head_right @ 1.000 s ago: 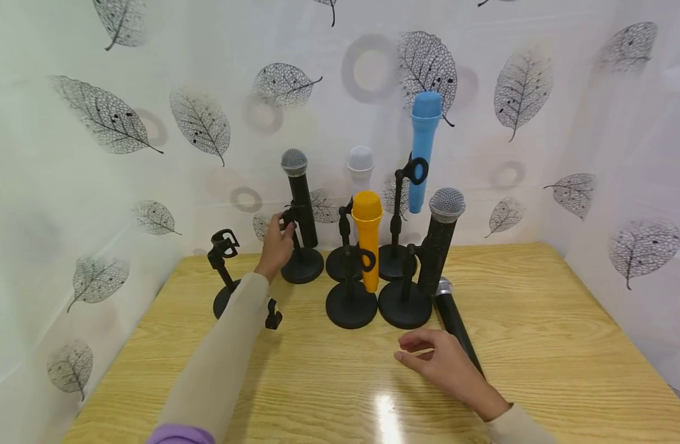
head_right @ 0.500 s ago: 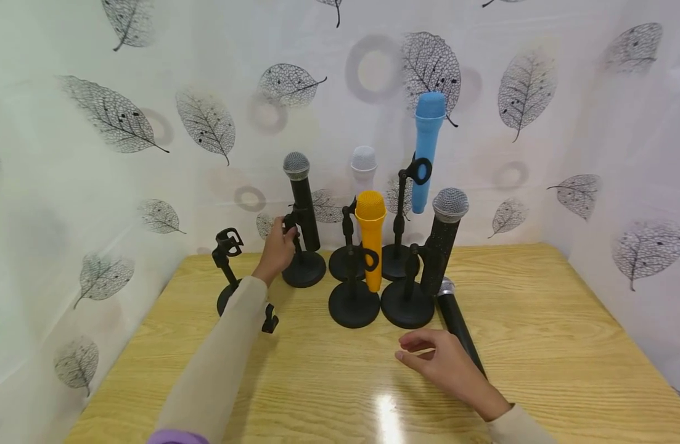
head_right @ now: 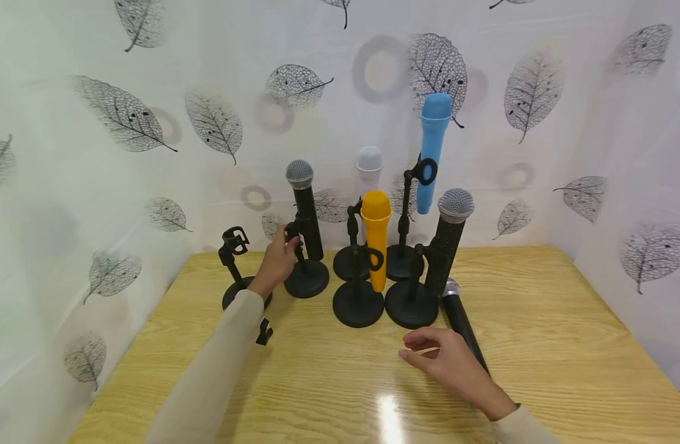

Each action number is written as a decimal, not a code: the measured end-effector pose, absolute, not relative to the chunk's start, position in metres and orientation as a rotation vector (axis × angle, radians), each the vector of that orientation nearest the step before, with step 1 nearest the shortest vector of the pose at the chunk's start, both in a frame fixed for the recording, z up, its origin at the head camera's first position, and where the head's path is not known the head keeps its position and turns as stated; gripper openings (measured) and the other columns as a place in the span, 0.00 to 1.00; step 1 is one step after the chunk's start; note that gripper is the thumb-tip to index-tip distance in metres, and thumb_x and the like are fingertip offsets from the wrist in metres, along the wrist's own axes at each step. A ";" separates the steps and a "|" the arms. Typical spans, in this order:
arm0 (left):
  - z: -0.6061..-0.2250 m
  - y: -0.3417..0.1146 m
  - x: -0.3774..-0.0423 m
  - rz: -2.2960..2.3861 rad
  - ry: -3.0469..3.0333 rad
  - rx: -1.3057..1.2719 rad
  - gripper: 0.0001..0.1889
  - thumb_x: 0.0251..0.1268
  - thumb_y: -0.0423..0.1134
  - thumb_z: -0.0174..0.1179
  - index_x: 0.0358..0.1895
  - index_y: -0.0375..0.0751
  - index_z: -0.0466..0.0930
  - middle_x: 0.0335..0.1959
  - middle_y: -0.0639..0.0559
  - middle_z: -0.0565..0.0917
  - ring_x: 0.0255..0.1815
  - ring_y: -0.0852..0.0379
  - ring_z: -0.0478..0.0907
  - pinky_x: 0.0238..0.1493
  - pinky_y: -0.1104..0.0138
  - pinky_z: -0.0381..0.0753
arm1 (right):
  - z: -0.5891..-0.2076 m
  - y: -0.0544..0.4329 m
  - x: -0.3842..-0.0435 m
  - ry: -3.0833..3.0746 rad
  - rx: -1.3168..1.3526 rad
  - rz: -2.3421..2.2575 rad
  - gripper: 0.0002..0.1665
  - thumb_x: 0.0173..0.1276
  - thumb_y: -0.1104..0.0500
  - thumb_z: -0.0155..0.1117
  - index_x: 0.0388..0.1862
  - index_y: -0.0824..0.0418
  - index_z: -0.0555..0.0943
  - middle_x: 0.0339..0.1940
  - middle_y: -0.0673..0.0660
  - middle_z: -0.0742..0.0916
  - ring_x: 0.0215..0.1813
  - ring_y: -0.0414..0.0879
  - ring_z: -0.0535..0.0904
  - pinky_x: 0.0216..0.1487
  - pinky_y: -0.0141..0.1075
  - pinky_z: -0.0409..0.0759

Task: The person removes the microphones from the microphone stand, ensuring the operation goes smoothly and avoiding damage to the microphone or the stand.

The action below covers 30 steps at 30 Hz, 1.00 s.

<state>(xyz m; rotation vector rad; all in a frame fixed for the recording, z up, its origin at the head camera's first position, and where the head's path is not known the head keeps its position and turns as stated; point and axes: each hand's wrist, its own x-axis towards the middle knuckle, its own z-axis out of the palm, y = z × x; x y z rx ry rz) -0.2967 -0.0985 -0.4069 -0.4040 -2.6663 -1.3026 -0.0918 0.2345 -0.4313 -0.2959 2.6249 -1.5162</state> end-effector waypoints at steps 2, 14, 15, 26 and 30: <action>-0.407 -0.100 -0.293 -1.286 -2.676 -0.407 0.23 0.86 0.44 0.39 0.74 0.37 0.56 0.55 0.39 0.82 0.53 0.40 0.81 0.49 0.49 0.78 | -0.431 0.235 -0.092 2.630 -0.302 -1.514 0.22 0.68 0.52 0.74 0.51 0.68 0.85 0.48 0.60 0.89 0.46 0.44 0.86 0.42 0.32 0.85; -0.407 -0.104 -0.264 -1.254 -2.708 -0.441 0.21 0.85 0.44 0.41 0.72 0.39 0.56 0.49 0.40 0.84 0.35 0.46 0.81 0.33 0.56 0.75 | -0.425 0.236 -0.090 2.624 -0.241 -1.544 0.19 0.67 0.55 0.74 0.51 0.68 0.85 0.49 0.61 0.88 0.47 0.47 0.86 0.43 0.33 0.86; -0.408 -0.104 -0.263 -1.249 -2.709 -0.447 0.21 0.85 0.44 0.41 0.72 0.39 0.56 0.49 0.40 0.84 0.36 0.46 0.81 0.34 0.56 0.75 | -0.425 0.236 -0.089 2.618 -0.240 -1.550 0.19 0.68 0.56 0.74 0.51 0.68 0.85 0.49 0.61 0.88 0.47 0.47 0.86 0.43 0.34 0.86; -0.409 -0.106 -0.237 -1.191 -2.649 -0.523 0.14 0.84 0.41 0.46 0.63 0.39 0.64 0.41 0.43 0.84 0.36 0.45 0.82 0.35 0.54 0.80 | -0.419 0.233 -0.090 2.612 -0.263 -1.543 0.19 0.68 0.55 0.73 0.51 0.68 0.85 0.49 0.61 0.88 0.48 0.48 0.85 0.44 0.33 0.86; -0.407 -0.106 -0.225 -1.191 -2.658 -0.525 0.13 0.84 0.41 0.46 0.62 0.40 0.65 0.42 0.43 0.84 0.38 0.46 0.83 0.35 0.55 0.81 | -0.416 0.231 -0.090 2.611 -0.262 -1.540 0.19 0.68 0.55 0.73 0.51 0.68 0.85 0.49 0.61 0.88 0.48 0.49 0.85 0.44 0.34 0.86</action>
